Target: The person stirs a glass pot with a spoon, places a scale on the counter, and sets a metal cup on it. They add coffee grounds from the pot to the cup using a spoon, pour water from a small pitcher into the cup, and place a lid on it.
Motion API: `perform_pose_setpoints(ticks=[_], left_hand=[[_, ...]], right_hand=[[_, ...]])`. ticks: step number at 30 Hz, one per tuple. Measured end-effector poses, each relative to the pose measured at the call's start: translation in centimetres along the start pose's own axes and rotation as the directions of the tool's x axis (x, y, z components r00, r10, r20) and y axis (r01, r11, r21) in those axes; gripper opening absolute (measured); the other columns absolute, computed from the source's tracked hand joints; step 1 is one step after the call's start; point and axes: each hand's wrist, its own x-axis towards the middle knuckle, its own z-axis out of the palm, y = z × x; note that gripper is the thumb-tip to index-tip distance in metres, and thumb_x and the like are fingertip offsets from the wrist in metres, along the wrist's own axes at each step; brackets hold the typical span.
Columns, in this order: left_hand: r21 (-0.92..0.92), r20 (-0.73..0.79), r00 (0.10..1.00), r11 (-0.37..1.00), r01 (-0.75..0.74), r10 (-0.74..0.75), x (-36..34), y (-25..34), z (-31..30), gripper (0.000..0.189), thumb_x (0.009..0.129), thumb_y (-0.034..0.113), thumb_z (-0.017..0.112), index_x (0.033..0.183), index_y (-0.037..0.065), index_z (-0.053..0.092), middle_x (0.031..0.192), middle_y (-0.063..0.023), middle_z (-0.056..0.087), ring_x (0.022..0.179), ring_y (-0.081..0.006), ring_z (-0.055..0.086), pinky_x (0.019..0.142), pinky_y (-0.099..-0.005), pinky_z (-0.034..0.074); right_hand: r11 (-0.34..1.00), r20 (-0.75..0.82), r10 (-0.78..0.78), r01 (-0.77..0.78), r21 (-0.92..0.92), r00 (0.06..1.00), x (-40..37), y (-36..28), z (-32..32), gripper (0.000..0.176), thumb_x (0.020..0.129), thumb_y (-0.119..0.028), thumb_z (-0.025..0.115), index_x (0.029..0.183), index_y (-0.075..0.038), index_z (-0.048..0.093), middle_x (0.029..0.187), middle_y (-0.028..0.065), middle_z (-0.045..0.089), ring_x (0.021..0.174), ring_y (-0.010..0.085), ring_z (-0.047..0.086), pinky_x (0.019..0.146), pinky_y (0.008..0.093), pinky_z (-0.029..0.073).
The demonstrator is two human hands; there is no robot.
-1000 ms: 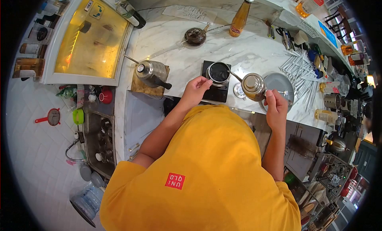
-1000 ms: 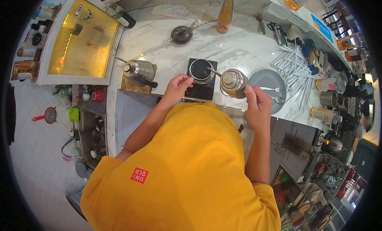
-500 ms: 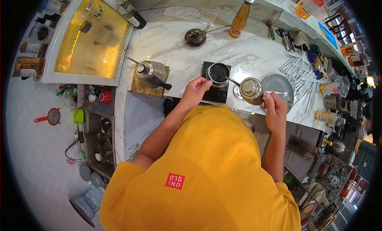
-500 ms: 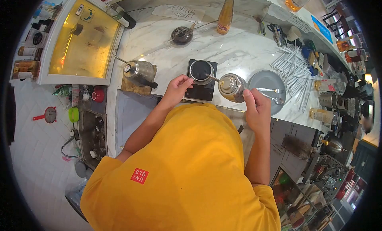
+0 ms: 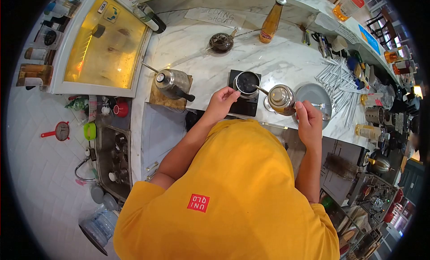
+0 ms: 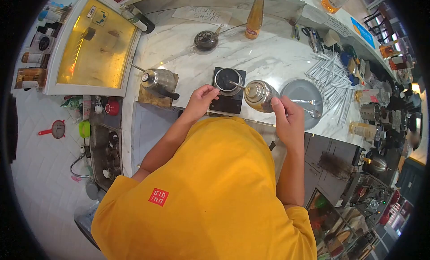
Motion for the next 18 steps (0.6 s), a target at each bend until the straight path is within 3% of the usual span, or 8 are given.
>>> perform_pose_setpoints(ticks=[5, 14, 18], left_hand=[[0.013, 0.001, 1.0, 1.0, -0.006, 0.006, 0.0, 0.1, 0.0, 0.021, 0.099, 0.024, 0.068, 0.095, 0.004, 0.065, 0.082, 0.0035, 0.061, 0.077, -0.0047, 0.053, 0.071, -0.021, 0.042], [0.027, 0.003, 1.0, 1.0, 0.001, -0.001, 0.0, 0.4, 0.0, 0.021, 0.099, 0.024, 0.067, 0.093, 0.004, 0.065, 0.082, 0.0032, 0.061, 0.077, -0.0051, 0.053, 0.071, -0.0215, 0.042], [0.087, 0.042, 0.999, 0.996, 0.008, -0.012, 0.1, 0.0, -0.5, 0.023, 0.101, 0.028, 0.064, 0.101, 0.006, 0.067, 0.09, 0.0014, 0.066, 0.087, -0.008, 0.061, 0.075, -0.0254, 0.045]], right_hand=[[0.999, -0.015, 0.044, -0.044, 0.019, 0.999, -0.2, 0.7, -0.3, 0.039, 0.105, -0.025, 0.056, 0.073, -0.004, 0.049, 0.064, -0.0032, 0.043, 0.063, 0.006, 0.04, 0.056, 0.0266, 0.033], [1.0, -0.029, -0.012, 0.012, -0.013, 1.0, 1.2, -0.5, 0.5, 0.041, 0.105, -0.027, 0.057, 0.073, -0.003, 0.05, 0.061, -0.0042, 0.042, 0.06, 0.0054, 0.038, 0.054, 0.0276, 0.03], [0.999, -0.007, 0.013, -0.013, 0.05, 1.0, 0.9, -0.6, 0.7, 0.036, 0.101, -0.021, 0.062, 0.075, 0.002, 0.053, 0.06, 0.0009, 0.041, 0.061, 0.008, 0.034, 0.053, 0.0301, 0.029]])
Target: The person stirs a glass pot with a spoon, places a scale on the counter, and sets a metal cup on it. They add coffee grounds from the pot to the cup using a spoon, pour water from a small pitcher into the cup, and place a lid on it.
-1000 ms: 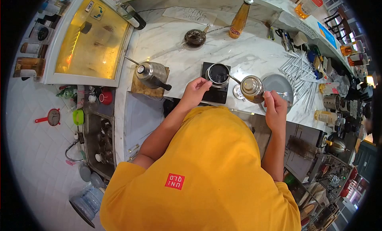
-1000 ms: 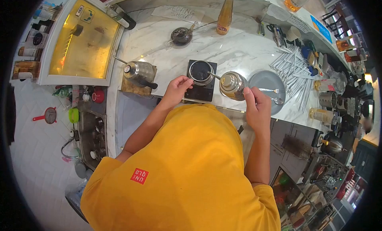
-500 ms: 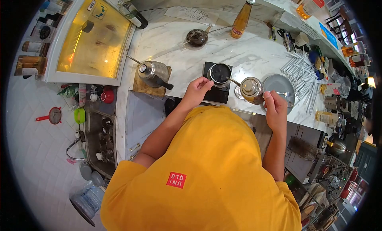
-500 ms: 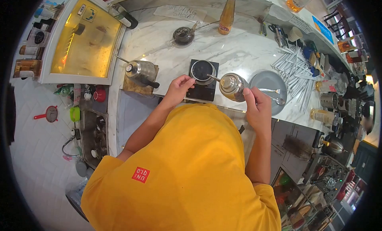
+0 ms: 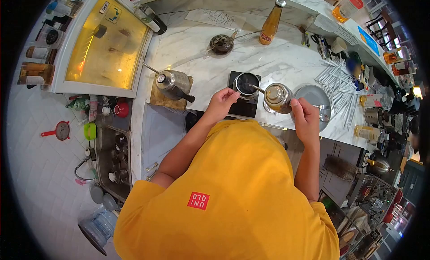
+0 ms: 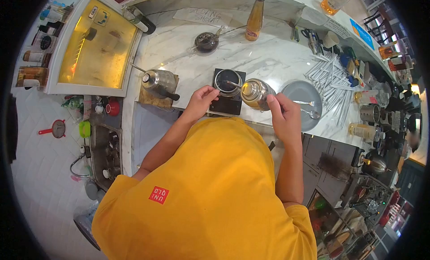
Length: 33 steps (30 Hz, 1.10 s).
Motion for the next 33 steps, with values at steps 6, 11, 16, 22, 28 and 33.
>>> perform_pose_setpoints(ticks=[6, 11, 16, 22, 28, 33], left_hand=[[-0.037, -0.011, 1.0, 0.999, -0.006, 0.005, -0.1, 0.1, 0.1, 0.022, 0.101, 0.027, 0.065, 0.099, 0.005, 0.066, 0.088, 0.002, 0.065, 0.084, -0.007, 0.058, 0.074, -0.0241, 0.044], [-0.067, -0.029, 1.0, 0.998, -0.002, 0.0, -0.2, 0.5, 0.4, 0.02, 0.099, 0.024, 0.068, 0.096, 0.004, 0.066, 0.083, 0.0028, 0.062, 0.078, -0.0053, 0.054, 0.071, -0.0213, 0.043], [-0.014, 0.001, 1.0, 1.0, -0.003, 0.003, 0.0, -0.3, 0.0, 0.023, 0.101, 0.029, 0.064, 0.102, 0.006, 0.067, 0.09, 0.0009, 0.067, 0.087, -0.0079, 0.061, 0.073, -0.0249, 0.044], [-0.061, -0.028, 1.0, 0.998, 0.007, -0.009, -0.1, 0.2, 0.4, 0.021, 0.1, 0.026, 0.067, 0.098, 0.005, 0.066, 0.086, 0.0022, 0.064, 0.081, -0.0067, 0.057, 0.073, -0.0227, 0.044], [-0.069, -0.049, 0.999, 0.998, -0.003, 0.0, -0.3, 0.6, 0.6, 0.021, 0.099, 0.024, 0.068, 0.096, 0.004, 0.066, 0.083, 0.0024, 0.063, 0.079, -0.0063, 0.056, 0.073, -0.0221, 0.044], [-0.056, -0.054, 0.998, 0.998, 0.008, -0.011, -0.4, 1.0, 0.7, 0.021, 0.099, 0.024, 0.067, 0.096, 0.003, 0.066, 0.083, 0.0024, 0.063, 0.078, -0.0064, 0.056, 0.073, -0.0224, 0.045]], right_hand=[[0.999, -0.006, 0.001, -0.001, -0.04, 1.0, -0.6, 0.2, -0.7, 0.036, 0.101, -0.021, 0.062, 0.075, 0.002, 0.053, 0.06, 0.0011, 0.041, 0.061, 0.0083, 0.033, 0.053, 0.0305, 0.029], [0.997, -0.027, 0.013, -0.015, -0.08, 1.0, 0.0, 1.2, -0.8, 0.041, 0.105, -0.027, 0.058, 0.073, -0.003, 0.05, 0.062, -0.0037, 0.042, 0.061, 0.0051, 0.036, 0.054, 0.0273, 0.03], [0.999, -0.029, -0.01, 0.009, -0.052, 1.0, 0.5, 0.1, 0.0, 0.039, 0.103, -0.024, 0.061, 0.073, 0.0, 0.052, 0.06, -0.0008, 0.04, 0.061, 0.007, 0.034, 0.053, 0.0295, 0.029], [1.0, 0.008, -0.002, 0.002, -0.018, 1.0, -0.2, 0.6, -0.1, 0.038, 0.101, -0.022, 0.063, 0.074, 0.002, 0.052, 0.06, 0.0011, 0.039, 0.061, 0.0079, 0.034, 0.053, 0.0308, 0.03], [0.997, -0.009, 0.004, -0.004, -0.072, 1.0, -0.2, 0.8, -0.8, 0.04, 0.104, -0.026, 0.059, 0.073, -0.001, 0.05, 0.061, -0.0021, 0.04, 0.061, 0.0061, 0.035, 0.054, 0.0285, 0.029], [0.998, -0.03, -0.004, 0.002, -0.065, 1.0, 0.7, 0.6, -0.2, 0.042, 0.104, -0.028, 0.059, 0.073, -0.001, 0.05, 0.061, -0.0025, 0.041, 0.062, 0.0063, 0.035, 0.054, 0.0285, 0.029]])
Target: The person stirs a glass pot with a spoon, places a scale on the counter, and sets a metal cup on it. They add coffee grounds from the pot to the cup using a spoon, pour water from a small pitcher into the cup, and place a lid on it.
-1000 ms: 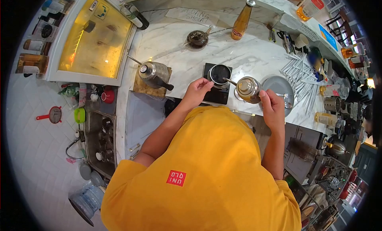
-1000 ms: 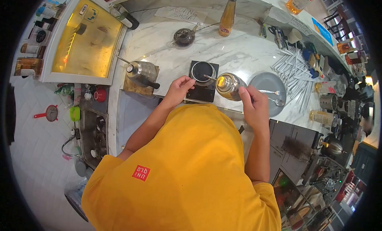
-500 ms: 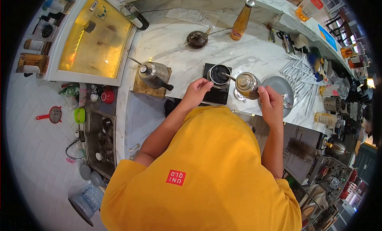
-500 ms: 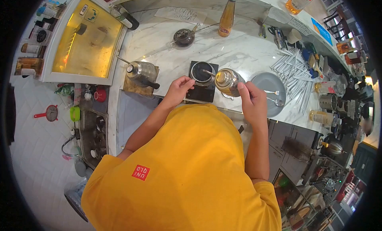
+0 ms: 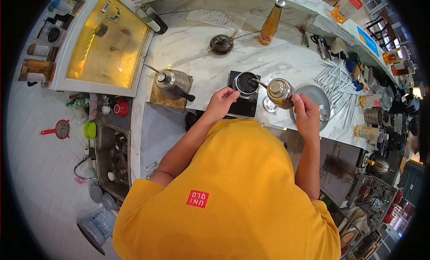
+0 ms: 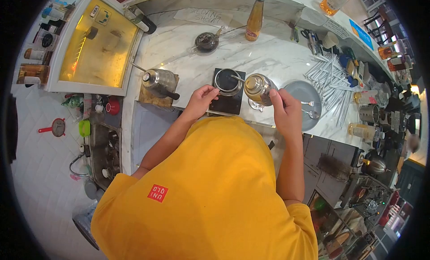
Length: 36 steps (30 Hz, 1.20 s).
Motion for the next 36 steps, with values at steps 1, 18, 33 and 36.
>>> perform_pose_setpoints(ticks=[1, 18, 33, 36], left_hand=[[0.002, 0.001, 1.0, 1.0, -0.002, 0.002, 0.1, -0.1, 0.0, 0.021, 0.099, 0.024, 0.067, 0.096, 0.003, 0.066, 0.083, 0.0024, 0.063, 0.078, -0.0064, 0.056, 0.073, -0.0224, 0.045], [-0.01, 0.011, 1.0, 1.0, -0.028, 0.029, 0.2, -0.6, -0.1, 0.021, 0.099, 0.025, 0.068, 0.096, 0.004, 0.066, 0.083, 0.0028, 0.062, 0.078, -0.0057, 0.054, 0.073, -0.0219, 0.044], [-0.035, -0.001, 0.997, 0.996, -0.076, 0.076, 0.0, -1.6, -0.4, 0.02, 0.099, 0.022, 0.068, 0.104, 0.002, 0.067, 0.086, 0.0017, 0.064, 0.082, -0.0068, 0.057, 0.076, -0.0227, 0.046], [-0.025, -0.017, 0.998, 0.998, -0.064, 0.063, -0.3, -1.0, -0.1, 0.02, 0.099, 0.02, 0.068, 0.106, 0.002, 0.067, 0.088, 0.001, 0.064, 0.083, -0.0073, 0.058, 0.076, -0.0234, 0.048]], right_hand=[[1.0, -0.006, -0.01, 0.01, 0.013, 1.0, 0.1, 0.0, 0.2, 0.041, 0.103, -0.026, 0.06, 0.073, 0.0, 0.05, 0.061, -0.0015, 0.04, 0.062, 0.007, 0.034, 0.053, 0.0295, 0.029], [0.999, -0.019, -0.008, 0.009, 0.034, 1.0, 0.0, 0.7, 0.4, 0.041, 0.103, -0.027, 0.06, 0.075, 0.001, 0.054, 0.061, -0.0014, 0.039, 0.062, 0.0075, 0.033, 0.053, 0.0299, 0.029], [0.995, -0.042, 0.036, -0.032, 0.097, 0.998, -0.3, 1.5, 0.3, 0.042, 0.103, -0.027, 0.06, 0.073, 0.001, 0.05, 0.063, -0.0029, 0.037, 0.063, 0.0063, 0.031, 0.054, 0.0287, 0.026], [0.998, -0.032, 0.02, -0.019, 0.055, 0.999, -0.1, 0.4, 0.4, 0.042, 0.104, -0.027, 0.059, 0.073, -0.001, 0.05, 0.063, -0.0029, 0.039, 0.063, 0.0061, 0.034, 0.055, 0.0281, 0.028]])
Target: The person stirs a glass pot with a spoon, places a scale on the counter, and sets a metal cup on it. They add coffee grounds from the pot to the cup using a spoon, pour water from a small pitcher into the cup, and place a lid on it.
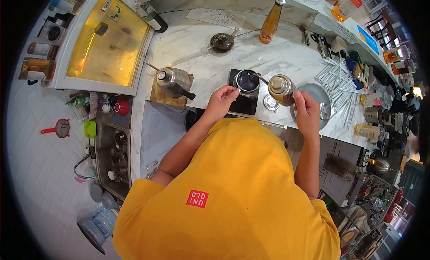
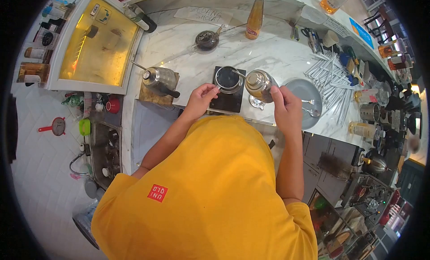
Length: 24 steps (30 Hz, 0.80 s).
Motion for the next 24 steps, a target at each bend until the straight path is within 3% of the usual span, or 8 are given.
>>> perform_pose_setpoints(ticks=[5, 11, 14, 17, 20, 24], left_hand=[[0.014, -0.001, 1.0, 1.0, -0.006, 0.006, -0.1, 0.0, -0.1, 0.021, 0.099, 0.019, 0.068, 0.109, 0.001, 0.067, 0.09, 0.0002, 0.065, 0.084, -0.0078, 0.059, 0.077, -0.0237, 0.049], [-0.009, -0.016, 0.999, 0.999, -0.043, 0.043, -0.4, -0.5, -0.1, 0.022, 0.098, 0.019, 0.069, 0.111, 0.001, 0.067, 0.092, -0.0001, 0.065, 0.084, -0.0078, 0.059, 0.079, -0.0239, 0.049], [0.006, -0.021, 0.999, 0.999, -0.037, 0.037, -0.5, -0.6, -0.1, 0.022, 0.098, 0.018, 0.069, 0.111, 0.001, 0.067, 0.092, 0.0, 0.065, 0.085, -0.0077, 0.059, 0.079, -0.0238, 0.049], [-0.008, -0.024, 0.999, 0.999, -0.042, 0.042, -0.5, -0.7, -0.2, 0.022, 0.098, 0.018, 0.069, 0.111, 0.001, 0.067, 0.092, 0.0002, 0.065, 0.085, -0.0075, 0.059, 0.078, -0.0238, 0.049], [0.07, -0.022, 1.0, 0.997, -0.017, 0.019, -0.6, -0.5, -0.4, 0.025, 0.099, 0.018, 0.067, 0.116, 0.0, 0.064, 0.103, -0.0028, 0.067, 0.091, -0.0119, 0.062, 0.084, -0.0268, 0.05], [0.082, -0.029, 0.999, 0.996, -0.021, 0.024, -0.9, 0.0, -0.7, 0.024, 0.099, 0.016, 0.066, 0.117, 0.0, 0.064, 0.105, -0.0036, 0.067, 0.092, -0.012, 0.062, 0.084, -0.0271, 0.051]], right_hand=[[1.0, 0.097, 0.009, -0.008, -0.014, 0.995, -0.6, 0.0, 0.0, 0.04, 0.106, -0.028, 0.056, 0.073, -0.004, 0.051, 0.063, -0.0034, 0.045, 0.063, 0.0057, 0.04, 0.056, 0.0266, 0.032], [0.999, 0.074, 0.045, -0.044, -0.01, 0.996, -1.5, 1.8, -0.7, 0.041, 0.106, -0.028, 0.056, 0.072, -0.005, 0.049, 0.065, -0.0039, 0.044, 0.064, 0.0054, 0.04, 0.056, 0.0261, 0.032], [0.999, 0.006, 0.031, -0.031, 0.045, 1.0, -1.3, 1.8, -0.4, 0.042, 0.103, -0.028, 0.06, 0.073, 0.0, 0.052, 0.061, -0.0028, 0.038, 0.062, 0.0065, 0.033, 0.053, 0.0299, 0.028], [1.0, 0.006, 0.015, -0.015, 0.025, 1.0, -0.8, 1.4, 0.0, 0.042, 0.104, -0.029, 0.059, 0.074, -0.001, 0.052, 0.062, -0.0028, 0.04, 0.062, 0.0068, 0.034, 0.054, 0.0294, 0.029], [0.996, 0.0, -0.032, 0.032, 0.087, 0.999, -0.5, 0.7, 0.6, 0.042, 0.104, -0.03, 0.058, 0.074, -0.001, 0.053, 0.063, -0.0025, 0.044, 0.062, 0.007, 0.037, 0.055, 0.0291, 0.031], [0.991, 0.033, 0.016, -0.02, 0.129, 0.999, -0.7, 1.8, 0.8, 0.04, 0.105, -0.03, 0.056, 0.075, -0.003, 0.054, 0.065, -0.0026, 0.046, 0.063, 0.0068, 0.041, 0.058, 0.0277, 0.036]])
